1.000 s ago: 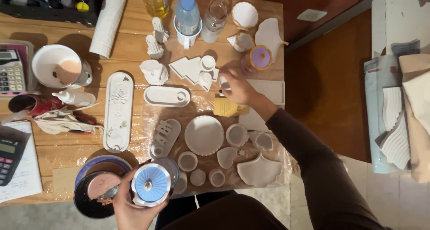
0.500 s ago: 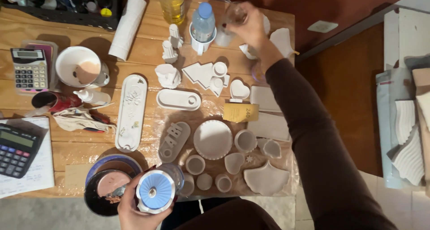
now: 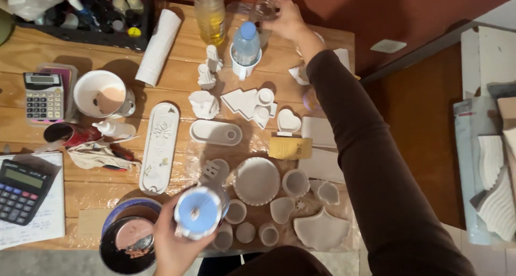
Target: Preparing wicks and fragrance oils for candle making by measuring materials and organizing the workspace.
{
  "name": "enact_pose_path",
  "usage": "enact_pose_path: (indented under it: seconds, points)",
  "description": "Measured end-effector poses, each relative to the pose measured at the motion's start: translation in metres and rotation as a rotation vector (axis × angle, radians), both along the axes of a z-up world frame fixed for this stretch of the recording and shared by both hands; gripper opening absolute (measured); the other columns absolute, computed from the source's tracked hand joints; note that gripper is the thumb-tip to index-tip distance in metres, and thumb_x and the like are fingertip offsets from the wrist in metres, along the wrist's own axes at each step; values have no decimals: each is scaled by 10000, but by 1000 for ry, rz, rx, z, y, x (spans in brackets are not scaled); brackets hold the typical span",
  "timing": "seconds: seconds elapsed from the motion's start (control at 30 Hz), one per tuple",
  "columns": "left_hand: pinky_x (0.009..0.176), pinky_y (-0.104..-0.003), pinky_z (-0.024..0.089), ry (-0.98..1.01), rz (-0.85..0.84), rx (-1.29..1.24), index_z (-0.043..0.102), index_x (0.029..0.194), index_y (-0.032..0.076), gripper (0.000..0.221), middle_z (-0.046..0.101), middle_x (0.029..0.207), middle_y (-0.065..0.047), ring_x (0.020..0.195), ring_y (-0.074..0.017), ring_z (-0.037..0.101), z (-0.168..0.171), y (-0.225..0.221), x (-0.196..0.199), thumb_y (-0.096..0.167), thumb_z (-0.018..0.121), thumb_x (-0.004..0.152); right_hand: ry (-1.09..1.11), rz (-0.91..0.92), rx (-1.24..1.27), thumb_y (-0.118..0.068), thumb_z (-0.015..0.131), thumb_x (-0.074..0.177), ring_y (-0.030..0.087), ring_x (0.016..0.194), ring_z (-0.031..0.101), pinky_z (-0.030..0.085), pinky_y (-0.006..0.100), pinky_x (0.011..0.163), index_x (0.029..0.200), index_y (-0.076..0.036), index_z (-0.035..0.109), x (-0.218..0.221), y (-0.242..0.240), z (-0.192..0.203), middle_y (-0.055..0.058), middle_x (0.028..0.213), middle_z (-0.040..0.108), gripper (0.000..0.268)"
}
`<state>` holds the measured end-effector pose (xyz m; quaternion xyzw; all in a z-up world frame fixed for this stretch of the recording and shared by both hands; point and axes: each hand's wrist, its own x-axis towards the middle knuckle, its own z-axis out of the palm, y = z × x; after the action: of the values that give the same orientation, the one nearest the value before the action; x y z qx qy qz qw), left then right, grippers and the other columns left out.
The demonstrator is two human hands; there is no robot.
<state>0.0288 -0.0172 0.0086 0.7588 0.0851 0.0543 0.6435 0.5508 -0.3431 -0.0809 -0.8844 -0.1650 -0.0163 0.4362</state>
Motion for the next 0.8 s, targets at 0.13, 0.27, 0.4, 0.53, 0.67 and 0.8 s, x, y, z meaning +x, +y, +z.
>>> enact_pose_path:
  seconds: [0.13,0.27,0.4,0.53,0.67,0.8]
  points:
    - [1012,-398,552,-96,-146,145,553,1300,26,903,699,1227,-140,1161,-239,682,4,-39,72,176,979,518,58,98,135,-99,952,785,305,1325,579,530,401,1073,1499,14,372,4,-32,-5,233,1470,545,928]
    - [1006,-389,555,-180,-195,106,543,1331,23,886,708,1215,-145,1138,-260,696,-15,-103,162,182,963,567,-36,59,129,-105,901,879,335,1421,541,514,426,1103,1537,5,379,-80,-74,62,252,1510,538,847]
    - [1014,-401,545,-344,-157,73,542,1335,31,845,694,1228,-168,1159,-310,690,-50,-166,249,172,968,619,-143,-44,-193,-214,875,830,313,1228,681,546,418,1040,1310,3,604,-176,-123,99,221,1279,706,593]
    - [993,-413,544,-417,-36,84,540,1322,41,841,674,1224,-183,1146,-338,675,-100,-221,328,181,979,618,-179,-58,-346,-237,904,792,368,1168,667,528,440,1010,1277,1,661,-227,-166,51,241,1243,681,592]
    - [993,-421,544,-413,52,117,550,1311,46,846,682,1217,-178,1150,-352,671,-126,-244,368,175,970,588,-231,-102,-361,-233,931,653,427,1144,601,510,458,980,1306,18,604,-252,-151,25,261,1227,609,773]
    - [971,-438,535,-366,104,206,538,1288,28,857,666,1193,-194,1123,-385,654,-142,-251,385,186,972,566,-83,-220,-282,-241,909,687,405,1176,598,510,445,1009,1384,-10,547,-263,-132,20,233,1310,574,819]
